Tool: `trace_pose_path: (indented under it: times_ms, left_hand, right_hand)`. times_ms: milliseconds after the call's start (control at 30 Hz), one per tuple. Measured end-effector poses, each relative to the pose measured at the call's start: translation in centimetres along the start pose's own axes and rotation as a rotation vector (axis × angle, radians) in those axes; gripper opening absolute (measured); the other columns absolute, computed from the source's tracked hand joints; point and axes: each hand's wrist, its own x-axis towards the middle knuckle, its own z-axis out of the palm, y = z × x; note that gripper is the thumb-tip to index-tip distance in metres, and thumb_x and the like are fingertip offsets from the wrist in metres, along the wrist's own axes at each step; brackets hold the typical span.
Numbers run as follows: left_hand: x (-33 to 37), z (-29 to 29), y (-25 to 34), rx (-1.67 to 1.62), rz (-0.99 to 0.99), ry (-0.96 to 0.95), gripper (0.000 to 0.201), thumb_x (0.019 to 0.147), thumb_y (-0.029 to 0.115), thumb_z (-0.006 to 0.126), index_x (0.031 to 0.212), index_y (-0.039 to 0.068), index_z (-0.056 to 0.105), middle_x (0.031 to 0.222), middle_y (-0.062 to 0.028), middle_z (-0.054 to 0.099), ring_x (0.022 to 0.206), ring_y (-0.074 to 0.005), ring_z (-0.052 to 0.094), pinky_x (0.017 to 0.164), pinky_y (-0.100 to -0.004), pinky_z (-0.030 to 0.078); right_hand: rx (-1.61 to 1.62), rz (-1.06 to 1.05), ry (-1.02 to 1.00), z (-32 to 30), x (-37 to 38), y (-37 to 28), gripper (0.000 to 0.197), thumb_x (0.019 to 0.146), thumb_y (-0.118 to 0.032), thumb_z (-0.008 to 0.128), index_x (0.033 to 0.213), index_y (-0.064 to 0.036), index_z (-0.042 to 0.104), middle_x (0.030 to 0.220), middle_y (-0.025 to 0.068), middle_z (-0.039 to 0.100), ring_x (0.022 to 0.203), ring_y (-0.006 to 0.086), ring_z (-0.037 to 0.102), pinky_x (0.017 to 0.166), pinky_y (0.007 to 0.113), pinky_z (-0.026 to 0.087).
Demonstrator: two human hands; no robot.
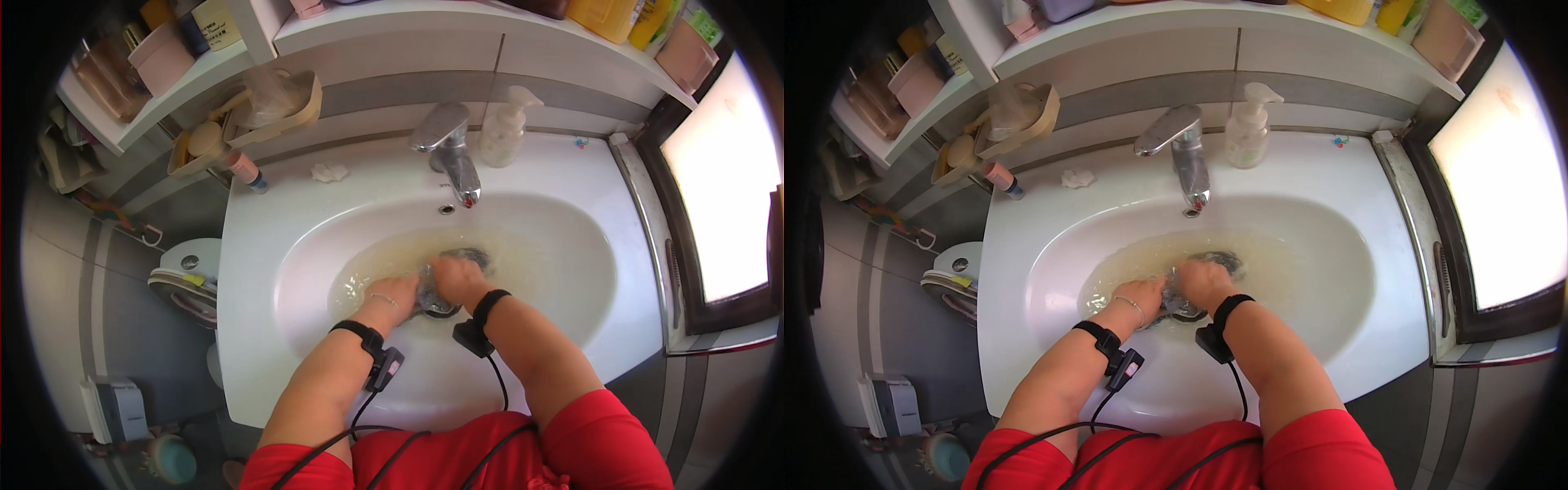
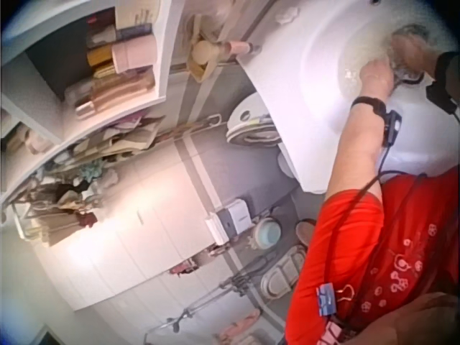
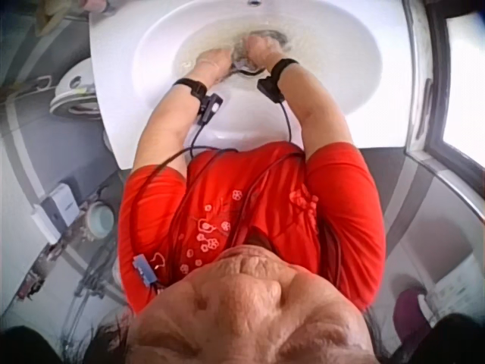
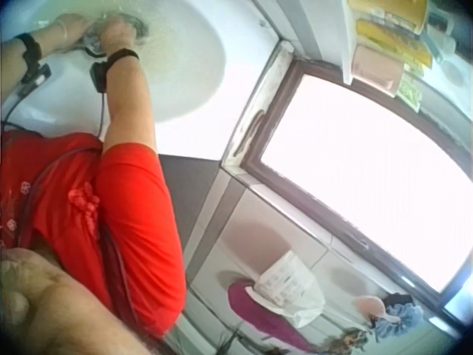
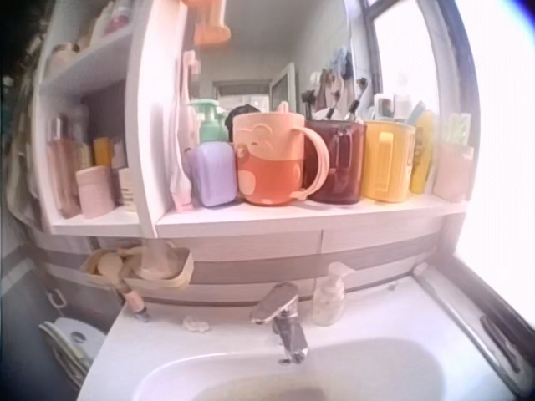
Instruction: Installing a pink plush toilet seat cover and then washing a fabric laundry bag in the sink.
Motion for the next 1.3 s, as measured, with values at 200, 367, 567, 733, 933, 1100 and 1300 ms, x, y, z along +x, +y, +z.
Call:
trace_pose_path:
  times_ms: [200,367,567,733,933,1100,1300]
  left_hand:
    - [1.1,-0.6,0.1,-0.059,-0.117,0.026,0.040,0.075,0.022,0.059,0.109,0.005,0.044,0.107,-0.0173,0.056,0.098,-0.0312,0.056,0.082,-0.0387,0.046]
    - [-0.6,-2.5,1.7,-0.091,-0.172,-0.094,0.082,0.065,0.036,0.072,0.127,0.005,0.029,0.125,-0.0222,0.041,0.109,-0.0364,0.048,0.089,-0.0382,0.042]
    - [-2.5,-2.6,-1.0,-0.598,-0.176,-0.093,0.122,0.049,0.049,0.079,0.138,0.007,0.009,0.132,-0.0257,0.031,0.118,-0.0365,0.038,0.098,-0.0365,0.033]
    - [-3.9,-1.7,0.8,-0.361,-0.009,-0.094,0.078,0.056,0.039,0.077,0.122,0.015,0.045,0.116,-0.0181,0.045,0.105,-0.0348,0.048,0.092,-0.0369,0.039]
    - [-5.1,-1.3,2.6,-0.198,0.125,-0.051,0.064,0.061,0.032,0.074,0.115,0.009,0.049,0.116,-0.0160,0.046,0.103,-0.0340,0.049,0.089,-0.0348,0.042]
    - [-5.6,-1.2,1.4,-0.163,-0.084,-0.073,0.115,0.050,0.044,0.080,0.136,0.006,0.013,0.124,-0.0242,0.038,0.113,-0.0343,0.044,0.092,-0.0341,0.040]
    - [-2.5,-2.0,2.5,-0.160,-0.285,-0.254,0.117,0.058,0.052,0.073,0.139,0.011,0.000,0.132,-0.0178,0.035,0.117,-0.0317,0.042,0.095,-0.0371,0.038]
  right_hand:
    - [-0.088,-0.018,0.017,-1.7,1.5,-0.1,0.022,0.080,-0.017,0.046,0.094,-0.0090,0.061,0.097,0.0137,0.062,0.092,0.0300,0.059,0.078,0.037,0.047]
    - [0.093,-0.016,0.168,-0.7,0.8,0.7,0.018,0.076,-0.016,0.052,0.091,-0.0108,0.062,0.101,0.0130,0.061,0.094,0.0299,0.058,0.079,0.037,0.047]
    - [-0.210,-0.524,0.249,-1.5,-5.8,-1.9,0.016,0.071,-0.011,0.059,0.086,-0.0150,0.063,0.095,0.0081,0.058,0.086,0.0274,0.059,0.073,0.035,0.047]
    - [0.039,-0.259,0.300,-4.7,-8.7,-1.9,0.028,0.064,-0.031,0.065,0.087,-0.0159,0.064,0.094,0.0078,0.056,0.086,0.0278,0.058,0.072,0.036,0.048]
    - [-0.055,0.198,0.023,-2.3,-6.3,2.3,0.072,0.062,-0.060,0.064,0.119,-0.0180,0.052,0.122,0.0177,0.044,0.108,0.0342,0.048,0.090,0.039,0.041]
    - [-0.011,-0.100,-0.318,-3.2,-8.5,-0.4,0.096,0.053,-0.055,0.073,0.134,-0.0203,0.034,0.132,0.0223,0.030,0.109,0.0407,0.046,0.092,0.041,0.039]
    - [-0.006,-0.088,-0.199,-2.2,-7.4,-1.4,0.114,0.045,-0.036,0.081,0.138,-0.0289,0.015,0.140,0.0273,0.012,0.118,0.0418,0.038,0.093,0.044,0.039]
